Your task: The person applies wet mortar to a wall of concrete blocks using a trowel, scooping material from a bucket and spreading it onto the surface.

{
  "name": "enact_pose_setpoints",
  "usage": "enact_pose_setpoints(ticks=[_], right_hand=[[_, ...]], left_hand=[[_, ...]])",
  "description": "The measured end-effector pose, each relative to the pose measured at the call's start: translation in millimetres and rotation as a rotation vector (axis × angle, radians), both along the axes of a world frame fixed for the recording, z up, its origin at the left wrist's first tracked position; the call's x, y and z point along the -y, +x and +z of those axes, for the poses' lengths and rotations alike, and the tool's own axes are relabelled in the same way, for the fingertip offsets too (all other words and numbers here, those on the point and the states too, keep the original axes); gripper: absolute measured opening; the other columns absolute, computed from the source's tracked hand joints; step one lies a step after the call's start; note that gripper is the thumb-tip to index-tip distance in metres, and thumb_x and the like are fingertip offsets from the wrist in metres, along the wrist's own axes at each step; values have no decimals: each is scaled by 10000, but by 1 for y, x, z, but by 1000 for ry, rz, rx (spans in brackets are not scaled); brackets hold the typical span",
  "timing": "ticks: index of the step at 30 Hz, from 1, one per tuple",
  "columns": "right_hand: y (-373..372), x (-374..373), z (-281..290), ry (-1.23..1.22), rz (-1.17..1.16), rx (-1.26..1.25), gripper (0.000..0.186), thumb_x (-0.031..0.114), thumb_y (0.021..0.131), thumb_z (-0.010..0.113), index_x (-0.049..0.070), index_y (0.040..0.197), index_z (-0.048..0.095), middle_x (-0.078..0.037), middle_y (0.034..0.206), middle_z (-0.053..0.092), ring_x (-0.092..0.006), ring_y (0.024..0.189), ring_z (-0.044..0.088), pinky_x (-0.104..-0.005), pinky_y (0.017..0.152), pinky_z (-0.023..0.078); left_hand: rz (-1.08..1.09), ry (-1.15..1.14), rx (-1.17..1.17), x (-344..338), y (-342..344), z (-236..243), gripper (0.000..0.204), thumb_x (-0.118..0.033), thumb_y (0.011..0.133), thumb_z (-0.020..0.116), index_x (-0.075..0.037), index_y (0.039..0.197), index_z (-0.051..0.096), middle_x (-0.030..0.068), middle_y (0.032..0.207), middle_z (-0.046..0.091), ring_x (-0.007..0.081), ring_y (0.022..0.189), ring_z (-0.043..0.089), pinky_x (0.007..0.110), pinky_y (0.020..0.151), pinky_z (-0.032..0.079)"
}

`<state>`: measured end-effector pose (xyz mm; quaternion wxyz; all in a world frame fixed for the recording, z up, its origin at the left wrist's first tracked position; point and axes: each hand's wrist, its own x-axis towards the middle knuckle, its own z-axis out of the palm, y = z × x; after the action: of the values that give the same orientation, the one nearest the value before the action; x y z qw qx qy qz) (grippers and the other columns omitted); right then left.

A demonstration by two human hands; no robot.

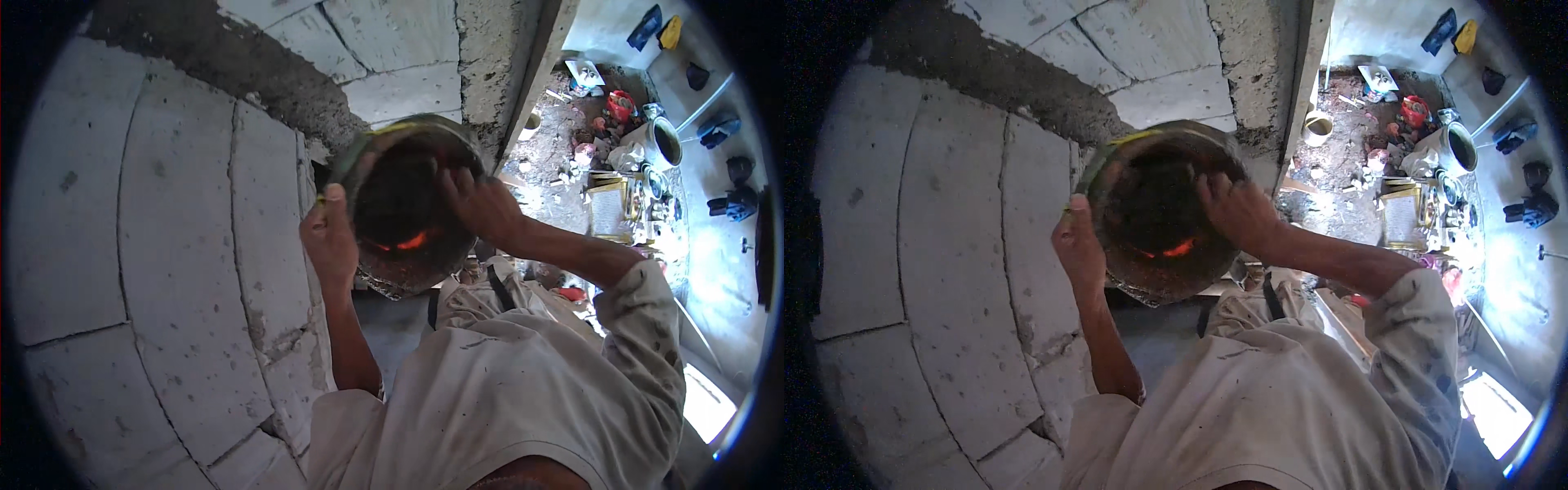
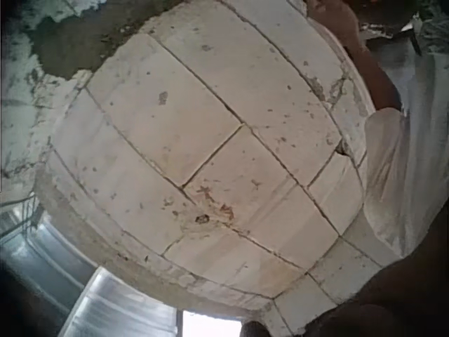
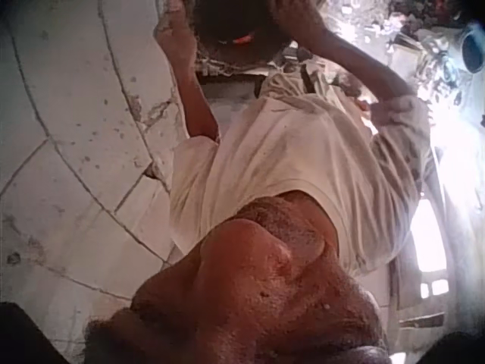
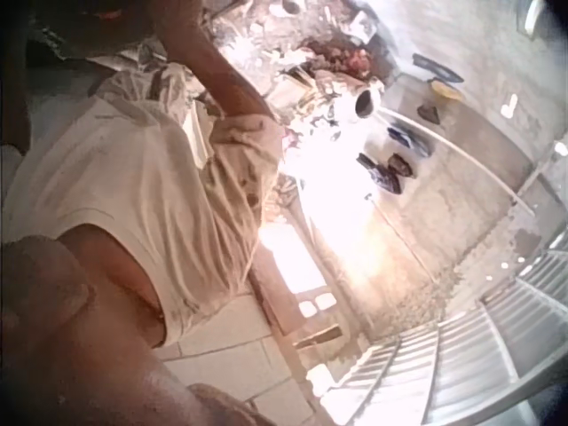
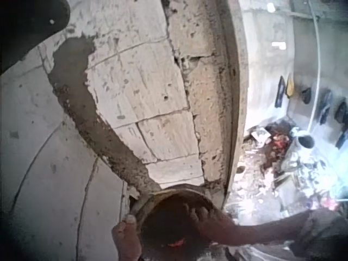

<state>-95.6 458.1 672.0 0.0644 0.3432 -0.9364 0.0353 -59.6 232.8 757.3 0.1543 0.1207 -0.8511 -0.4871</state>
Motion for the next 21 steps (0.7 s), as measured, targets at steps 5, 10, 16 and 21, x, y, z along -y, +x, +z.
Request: enact_pose_setpoints(ticks=[5,10,16,21], right_hand=[[10,0,9,132,149,208,464,123,841,486,7,1286,419,-137,897,571,-284,656,640,-390,564,508],[-23,20,67,-35,114,39,466,129,838,495,42,1289,417,-146,847,580,-278,633,637,-391,565,506],[-8,14,-19,186,249,236,439,136,844,484,36,1268,427,-151,851,595,-275,690,655,-397,583,509],[-19,31,60,80,244,246,427,159,830,527,-19,1216,487,-139,822,618,-255,767,659,-400,596,520]], left_hand=[[184,66,-174,22,-1,9,445,-320,971,484,-106,620,312,-80,609,258,49,585,247,264,512,192],[54,36,-191,36,3,12,444,-324,968,489,-113,627,298,-84,617,251,45,597,233,262,516,179],[126,31,-237,41,1,11,467,-361,954,507,-132,623,270,-86,617,241,46,593,219,270,516,161],[198,69,-219,52,16,5,476,-374,948,514,-144,622,254,-81,611,237,52,582,208,276,517,152]])
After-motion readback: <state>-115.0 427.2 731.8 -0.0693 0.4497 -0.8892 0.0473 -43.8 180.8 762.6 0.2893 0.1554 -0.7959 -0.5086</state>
